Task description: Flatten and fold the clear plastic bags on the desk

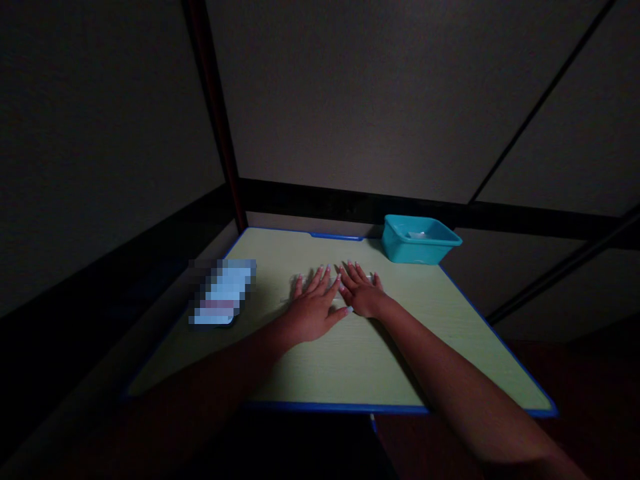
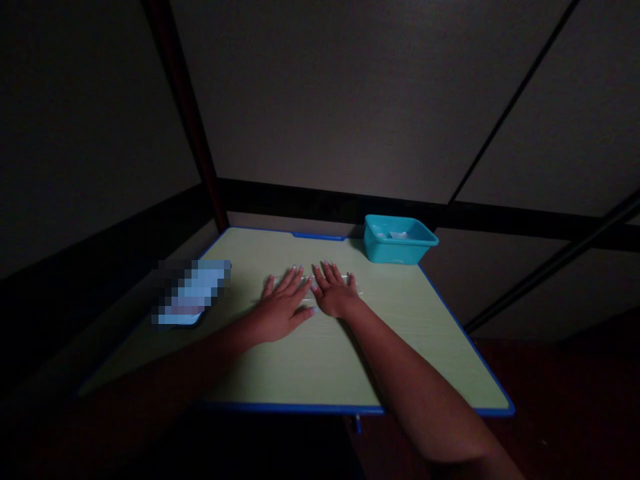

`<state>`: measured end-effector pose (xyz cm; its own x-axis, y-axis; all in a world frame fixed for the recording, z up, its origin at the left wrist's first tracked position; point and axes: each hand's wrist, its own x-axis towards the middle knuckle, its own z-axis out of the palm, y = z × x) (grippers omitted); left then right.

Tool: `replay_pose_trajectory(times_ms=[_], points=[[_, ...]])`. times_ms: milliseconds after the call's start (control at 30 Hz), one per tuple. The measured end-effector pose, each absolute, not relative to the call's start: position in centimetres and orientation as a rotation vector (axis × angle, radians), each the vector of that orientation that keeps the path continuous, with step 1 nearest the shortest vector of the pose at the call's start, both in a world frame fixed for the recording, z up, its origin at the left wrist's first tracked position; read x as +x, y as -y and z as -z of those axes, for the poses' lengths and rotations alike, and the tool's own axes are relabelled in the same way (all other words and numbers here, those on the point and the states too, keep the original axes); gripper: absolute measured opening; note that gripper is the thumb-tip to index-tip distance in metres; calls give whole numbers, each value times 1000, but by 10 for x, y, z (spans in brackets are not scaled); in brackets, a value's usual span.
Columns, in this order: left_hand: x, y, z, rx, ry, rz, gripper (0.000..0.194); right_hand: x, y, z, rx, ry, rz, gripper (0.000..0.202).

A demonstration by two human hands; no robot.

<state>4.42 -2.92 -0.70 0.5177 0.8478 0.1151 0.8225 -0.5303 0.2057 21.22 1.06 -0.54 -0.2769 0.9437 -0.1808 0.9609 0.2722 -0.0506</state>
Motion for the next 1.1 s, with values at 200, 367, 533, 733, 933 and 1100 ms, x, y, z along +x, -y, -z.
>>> replay_pose_trajectory(times_ms=[200, 367, 533, 733, 933, 1100], points=[[48, 19, 14, 2660, -1357, -233, 63, 211, -11, 5, 1814, -2403, 229, 58], [45, 19, 16, 2601, -1500, -166, 65, 209, -11, 5, 1839, -2406, 262, 59], [43, 21, 15, 2568, -1609, -121, 67, 210, -11, 6, 1849, -2417, 273, 59], [37, 19, 15, 2551, -1674, -104, 69, 211, -11, 6, 1850, -2426, 269, 59], [29, 17, 15, 2507, -1774, -64, 70, 211, -11, 6, 1846, -2423, 256, 59], [19, 11, 16, 2472, -1848, -30, 72, 212, -13, 8, 1843, -2438, 248, 59]])
